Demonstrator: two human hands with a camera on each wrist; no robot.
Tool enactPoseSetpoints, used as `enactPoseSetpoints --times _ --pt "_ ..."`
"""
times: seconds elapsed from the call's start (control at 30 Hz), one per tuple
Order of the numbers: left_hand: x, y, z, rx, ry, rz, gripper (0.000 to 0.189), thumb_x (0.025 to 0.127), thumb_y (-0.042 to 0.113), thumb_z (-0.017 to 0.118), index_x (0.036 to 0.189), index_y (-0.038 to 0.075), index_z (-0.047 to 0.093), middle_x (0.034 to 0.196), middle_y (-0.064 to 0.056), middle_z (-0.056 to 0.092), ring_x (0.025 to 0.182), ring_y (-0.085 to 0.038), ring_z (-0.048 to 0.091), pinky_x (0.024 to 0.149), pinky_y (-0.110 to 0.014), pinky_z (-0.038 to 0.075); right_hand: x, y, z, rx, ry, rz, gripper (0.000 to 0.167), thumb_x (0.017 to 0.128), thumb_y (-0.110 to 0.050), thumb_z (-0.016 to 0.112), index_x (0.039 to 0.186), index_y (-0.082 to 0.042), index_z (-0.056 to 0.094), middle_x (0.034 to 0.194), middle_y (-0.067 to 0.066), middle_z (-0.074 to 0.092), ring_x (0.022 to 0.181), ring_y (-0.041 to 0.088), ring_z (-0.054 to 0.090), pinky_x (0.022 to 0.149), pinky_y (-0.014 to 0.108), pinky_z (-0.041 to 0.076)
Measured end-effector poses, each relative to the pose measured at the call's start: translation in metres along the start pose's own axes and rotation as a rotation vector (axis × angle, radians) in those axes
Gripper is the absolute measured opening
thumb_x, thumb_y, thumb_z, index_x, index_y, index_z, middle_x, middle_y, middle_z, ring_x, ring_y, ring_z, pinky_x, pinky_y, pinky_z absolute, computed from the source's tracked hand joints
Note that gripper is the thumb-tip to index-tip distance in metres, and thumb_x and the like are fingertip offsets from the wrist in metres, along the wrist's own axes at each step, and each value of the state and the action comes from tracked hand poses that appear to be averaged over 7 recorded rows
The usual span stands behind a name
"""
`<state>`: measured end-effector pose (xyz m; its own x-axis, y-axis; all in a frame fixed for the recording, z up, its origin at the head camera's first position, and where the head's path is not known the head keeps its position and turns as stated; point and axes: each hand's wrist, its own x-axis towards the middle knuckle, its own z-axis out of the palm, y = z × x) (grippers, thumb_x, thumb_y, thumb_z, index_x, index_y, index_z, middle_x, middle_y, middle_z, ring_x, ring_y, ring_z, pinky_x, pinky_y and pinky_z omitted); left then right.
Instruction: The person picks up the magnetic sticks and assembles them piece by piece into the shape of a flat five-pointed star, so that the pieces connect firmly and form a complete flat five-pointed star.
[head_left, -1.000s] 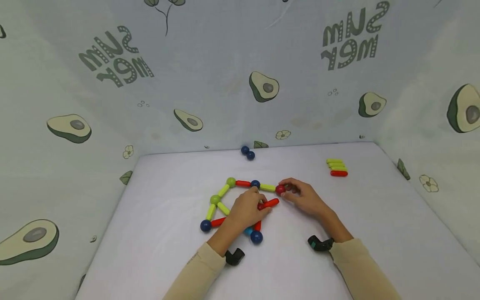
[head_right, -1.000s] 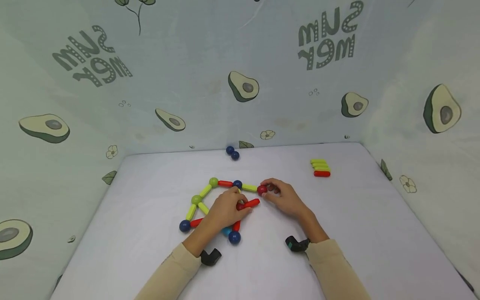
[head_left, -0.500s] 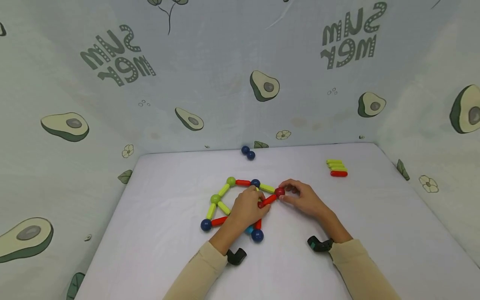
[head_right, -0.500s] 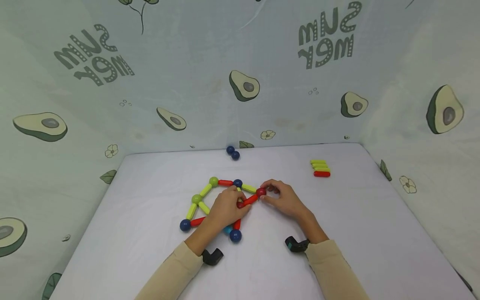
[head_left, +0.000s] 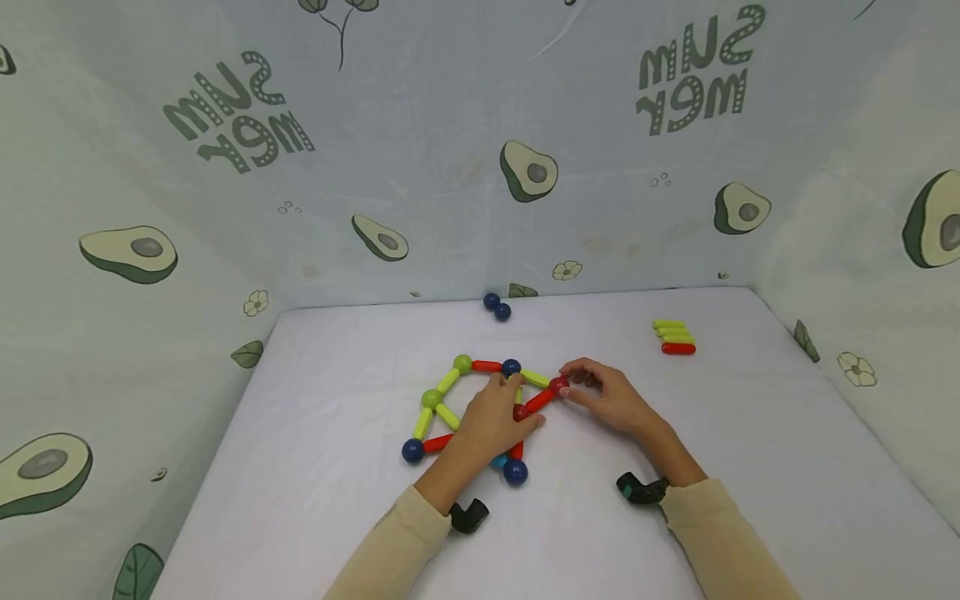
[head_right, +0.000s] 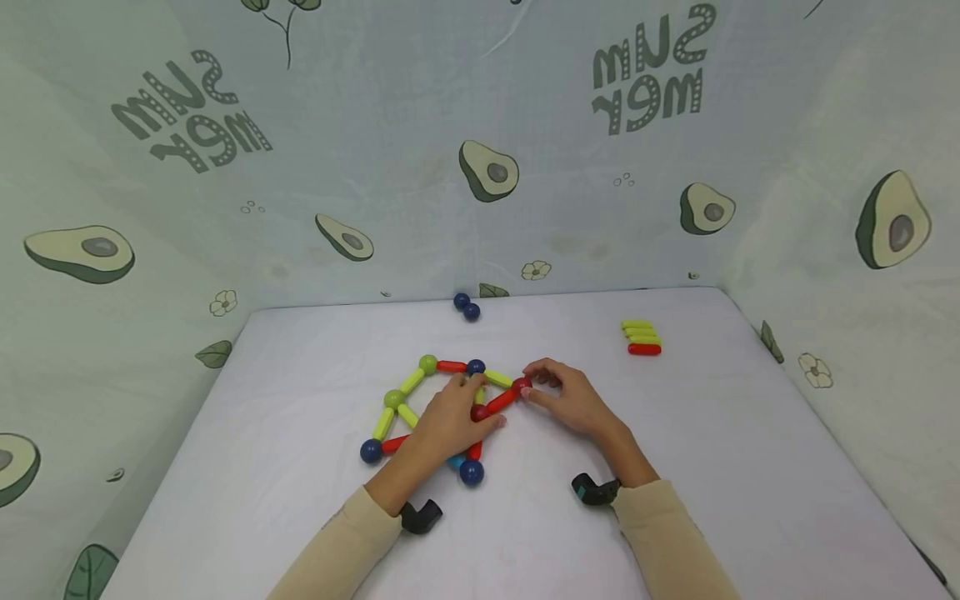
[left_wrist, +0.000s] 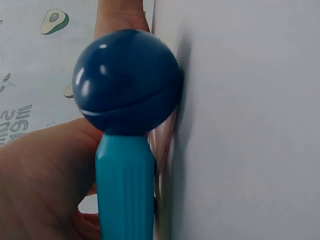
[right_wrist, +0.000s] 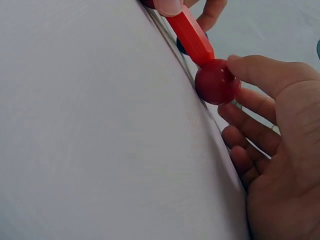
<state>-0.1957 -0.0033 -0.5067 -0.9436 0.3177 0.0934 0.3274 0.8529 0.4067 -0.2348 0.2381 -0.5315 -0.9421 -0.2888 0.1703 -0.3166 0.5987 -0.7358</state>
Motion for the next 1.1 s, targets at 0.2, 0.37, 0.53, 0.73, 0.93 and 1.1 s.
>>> enactPoseSetpoints --times 0.2,0.37,0.53,0.73,0.93,1.1 --pt "-0.004 -0.006 -0.003 0.045 -0.019 0.047 0.078 0.090 0.053 0.076 0.150 0.015 0.045 0.128 -0.012 0.063 0.086 -0.018 0.063 0.079 -0.031 0.059 -0.006 0.006 -0.014 0.019 0.055 0.079 0.036 0.104 -0.034 0.062 0.133 -0.013 0.061 0.124 0.006 0.068 0.112 0.024 0.063 0.093 0.021 0.051" --pt "-0.011 -0.013 -0.009 0.039 -0.071 0.110 0.080 0.091 0.048 0.077 0.154 0.013 0.042 0.136 -0.009 0.063 0.109 -0.020 0.065 0.099 -0.037 0.055 -0.017 0.017 -0.038 -0.038 0.145 0.117 0.035 0.106 -0.034 0.057 0.132 -0.011 0.060 0.124 0.009 0.067 0.116 0.025 0.060 0.090 0.014 0.046" --pt "-0.020 -0.023 -0.014 0.024 -0.118 0.156 0.072 0.093 0.045 0.076 0.153 0.015 0.048 0.146 -0.005 0.060 0.131 -0.022 0.058 0.111 -0.042 0.047 -0.028 0.033 -0.069 -0.107 0.253 0.169 0.037 0.107 -0.035 0.054 0.130 -0.006 0.061 0.125 0.016 0.065 0.115 0.031 0.058 0.085 0.016 0.044" --pt "-0.030 -0.038 -0.026 0.019 -0.187 0.224 0.062 0.093 0.038 0.076 0.149 0.020 0.055 0.144 -0.001 0.061 0.133 -0.020 0.056 0.112 -0.039 0.047 -0.040 0.055 -0.102 -0.170 0.314 0.201 0.041 0.106 -0.030 0.055 0.134 0.000 0.057 0.130 0.024 0.058 0.111 0.034 0.055 0.079 0.024 0.043" --pt "-0.035 -0.051 -0.042 0.016 -0.257 0.276 0.055 0.094 0.031 0.076 0.146 0.023 0.058 0.137 0.004 0.063 0.121 -0.013 0.057 0.104 -0.031 0.052 -0.042 0.064 -0.111 -0.219 0.265 0.214 0.046 0.105 -0.022 0.056 0.140 0.006 0.049 0.140 0.032 0.046 0.111 0.043 0.052 0.082 0.045 0.047" --pt "-0.030 -0.050 -0.037 -0.005 -0.202 0.286 0.041 0.102 0.030 0.063 0.141 0.018 0.063 0.136 0.003 0.066 0.125 -0.015 0.059 0.107 -0.034 0.050 -0.038 0.070 -0.117 -0.237 0.229 0.192 0.048 0.103 -0.019 0.058 0.142 0.007 0.046 0.140 0.034 0.045 0.109 0.043 0.053 0.082 0.047 0.047"
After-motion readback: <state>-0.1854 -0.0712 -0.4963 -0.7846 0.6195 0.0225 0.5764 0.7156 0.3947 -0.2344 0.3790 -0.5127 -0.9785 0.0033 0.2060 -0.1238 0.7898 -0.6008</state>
